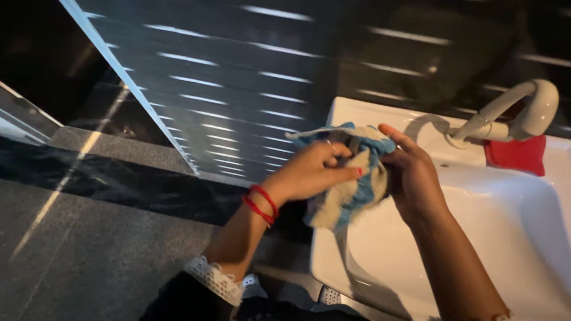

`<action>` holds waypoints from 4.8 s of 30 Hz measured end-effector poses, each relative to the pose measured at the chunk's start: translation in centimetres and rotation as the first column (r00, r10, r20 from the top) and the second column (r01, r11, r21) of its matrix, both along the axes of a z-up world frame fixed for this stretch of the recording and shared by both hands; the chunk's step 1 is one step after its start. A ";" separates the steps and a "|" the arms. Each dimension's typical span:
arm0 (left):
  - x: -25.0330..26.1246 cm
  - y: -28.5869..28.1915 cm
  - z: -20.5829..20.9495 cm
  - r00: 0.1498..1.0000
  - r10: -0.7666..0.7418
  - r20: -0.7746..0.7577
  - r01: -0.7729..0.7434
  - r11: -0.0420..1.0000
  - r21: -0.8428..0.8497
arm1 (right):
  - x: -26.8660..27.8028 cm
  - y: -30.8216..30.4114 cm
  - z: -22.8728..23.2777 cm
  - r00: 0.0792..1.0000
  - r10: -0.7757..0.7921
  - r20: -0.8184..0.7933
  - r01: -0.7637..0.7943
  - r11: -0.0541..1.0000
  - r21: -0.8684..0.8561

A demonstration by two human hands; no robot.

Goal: The person cleans a white bathroom sink basin, a white faucet, and the tiled wall behind them using a striped blue cloth and a red cloth, wiping different surfaces multiple times.

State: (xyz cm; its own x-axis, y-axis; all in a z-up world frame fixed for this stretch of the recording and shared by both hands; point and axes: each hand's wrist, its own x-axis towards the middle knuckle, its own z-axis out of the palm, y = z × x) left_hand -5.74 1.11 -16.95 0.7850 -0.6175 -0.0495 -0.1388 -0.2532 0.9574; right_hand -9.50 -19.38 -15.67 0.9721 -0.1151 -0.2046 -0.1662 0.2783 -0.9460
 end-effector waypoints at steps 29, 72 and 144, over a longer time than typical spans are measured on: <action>1.2 -7.1 -10.0 0.677 0.311 0.667 -0.555 0.811 0.185 | 6.7 -6.6 -15.5 0.883 0.314 0.349 0.392 -0.083 -0.916; 9.8 -9.6 -7.7 0.911 -0.109 0.398 -0.264 0.586 0.766 | 6.8 -9.7 -14.7 0.853 0.321 0.410 0.418 0.048 -0.907; 10.7 -9.3 -9.9 0.904 0.048 0.425 -0.313 0.750 0.582 | 8.7 -12.5 -13.7 0.911 -0.077 0.404 0.363 -0.309 -0.879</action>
